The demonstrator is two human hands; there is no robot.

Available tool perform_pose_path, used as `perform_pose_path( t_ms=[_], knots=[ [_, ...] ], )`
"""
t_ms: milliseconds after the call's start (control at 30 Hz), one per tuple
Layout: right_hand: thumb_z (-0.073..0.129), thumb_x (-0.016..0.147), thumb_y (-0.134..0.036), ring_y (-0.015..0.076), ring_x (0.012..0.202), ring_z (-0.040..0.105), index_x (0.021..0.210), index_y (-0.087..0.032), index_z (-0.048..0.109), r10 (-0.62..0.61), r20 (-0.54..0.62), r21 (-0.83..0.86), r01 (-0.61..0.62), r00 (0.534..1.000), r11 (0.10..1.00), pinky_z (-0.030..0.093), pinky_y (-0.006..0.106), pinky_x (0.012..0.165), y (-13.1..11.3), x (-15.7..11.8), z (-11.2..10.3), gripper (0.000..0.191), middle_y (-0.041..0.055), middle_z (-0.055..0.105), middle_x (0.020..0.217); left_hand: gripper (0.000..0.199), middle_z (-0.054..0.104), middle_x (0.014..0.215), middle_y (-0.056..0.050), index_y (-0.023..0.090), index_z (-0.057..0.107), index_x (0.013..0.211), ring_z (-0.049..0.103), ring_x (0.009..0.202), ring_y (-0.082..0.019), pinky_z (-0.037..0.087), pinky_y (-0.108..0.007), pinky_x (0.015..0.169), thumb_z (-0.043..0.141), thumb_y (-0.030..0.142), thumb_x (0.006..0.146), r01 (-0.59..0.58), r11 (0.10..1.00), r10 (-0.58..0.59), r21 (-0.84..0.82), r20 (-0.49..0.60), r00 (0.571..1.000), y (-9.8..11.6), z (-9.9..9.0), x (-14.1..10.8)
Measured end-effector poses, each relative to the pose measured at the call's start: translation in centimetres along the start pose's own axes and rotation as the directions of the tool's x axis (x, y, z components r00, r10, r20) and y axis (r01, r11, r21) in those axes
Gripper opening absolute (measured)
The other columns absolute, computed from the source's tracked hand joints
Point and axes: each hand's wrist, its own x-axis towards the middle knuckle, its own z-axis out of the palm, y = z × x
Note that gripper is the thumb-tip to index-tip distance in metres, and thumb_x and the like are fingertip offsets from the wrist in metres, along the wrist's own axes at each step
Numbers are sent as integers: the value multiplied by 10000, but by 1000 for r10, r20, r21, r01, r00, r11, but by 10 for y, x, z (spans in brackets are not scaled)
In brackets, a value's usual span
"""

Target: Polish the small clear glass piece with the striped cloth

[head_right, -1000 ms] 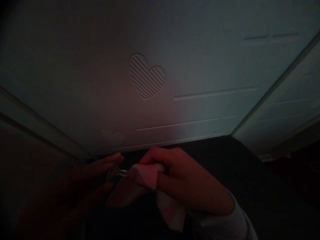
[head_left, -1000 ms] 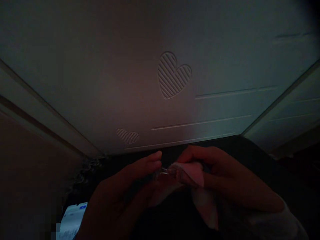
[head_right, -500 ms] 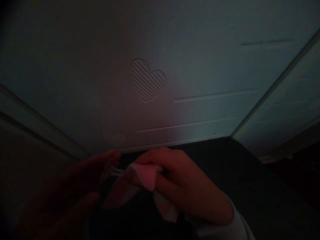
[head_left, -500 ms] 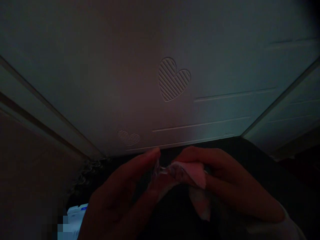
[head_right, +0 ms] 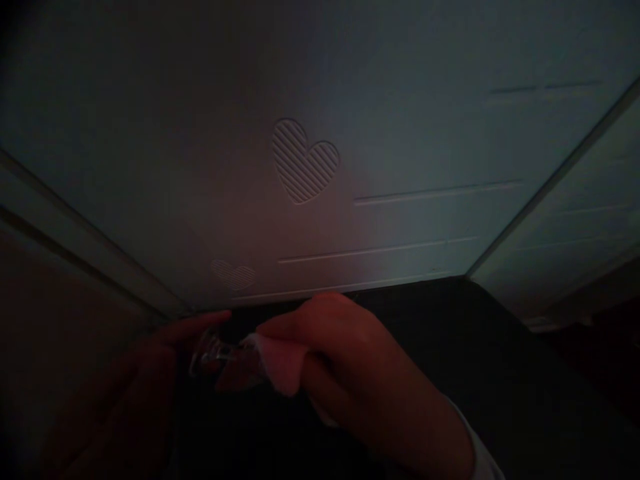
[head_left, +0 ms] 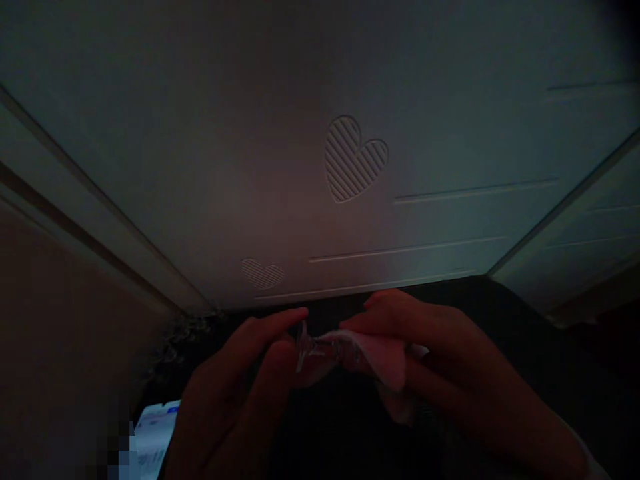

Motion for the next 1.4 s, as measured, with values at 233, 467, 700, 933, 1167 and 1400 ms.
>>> perform_pose_path(
  t_ms=[233, 467, 700, 933, 1167, 1400],
  knots=[
    [570, 831, -111, 170, 776, 645, 892, -233, 717, -12, 18, 6, 12, 1000, 1000, 483, 243, 683, -1, -1, -1, 200, -4, 655, 687, 232, 753, 674, 0, 306, 772, 817, 696, 610, -187, 542, -247, 556, 631, 483, 767, 70, 998, -70, -8, 37, 997, 5, 2, 1],
    [574, 837, -123, 161, 737, 636, 898, -240, 712, 4, 29, -4, -4, 1000, 1000, 478, 241, 673, -1, 0, -2, 190, -10, 654, 687, 221, 743, 654, 17, 310, 769, 812, 684, 608, -175, 499, -221, 503, 659, 482, 729, 92, 995, -91, -25, 38, 995, 7, 2, 2],
    [571, 837, -117, 160, 749, 640, 902, -230, 715, 29, 40, 13, -29, 999, 999, 470, 234, 652, -1, -3, -1, 194, 3, 675, 731, 230, 736, 645, 20, 286, 762, 833, 670, 583, -166, 508, -227, 543, 637, 464, 757, 16, 999, -19, 49, 65, 998, 5, 0, 4],
    [553, 845, -132, 156, 689, 625, 927, -240, 712, 36, 44, -21, -35, 998, 999, 478, 248, 657, -1, -3, -2, 209, 5, 683, 741, 272, 761, 706, 2, 263, 761, 844, 690, 631, -190, 530, -261, 615, 634, 487, 757, 50, 997, -51, 53, 30, 998, 5, 2, 3],
    [574, 827, -138, 150, 673, 631, 913, -242, 708, 46, 41, -1, -46, 998, 999, 474, 235, 629, 0, -4, -4, 190, 8, 700, 776, 231, 763, 728, 12, 264, 757, 890, 702, 639, -172, 524, -233, 593, 608, 422, 811, -54, 994, 46, 98, 77, 996, 1, 1, 4],
    [561, 818, -114, 152, 681, 641, 919, -252, 706, 52, 56, -8, -52, 997, 999, 475, 231, 619, -1, -4, -4, 224, 8, 716, 807, 186, 745, 690, 39, 296, 762, 859, 672, 616, -147, 517, -211, 598, 617, 401, 807, -72, 992, 70, 101, 25, 997, 2, 5, 4]
  ],
)
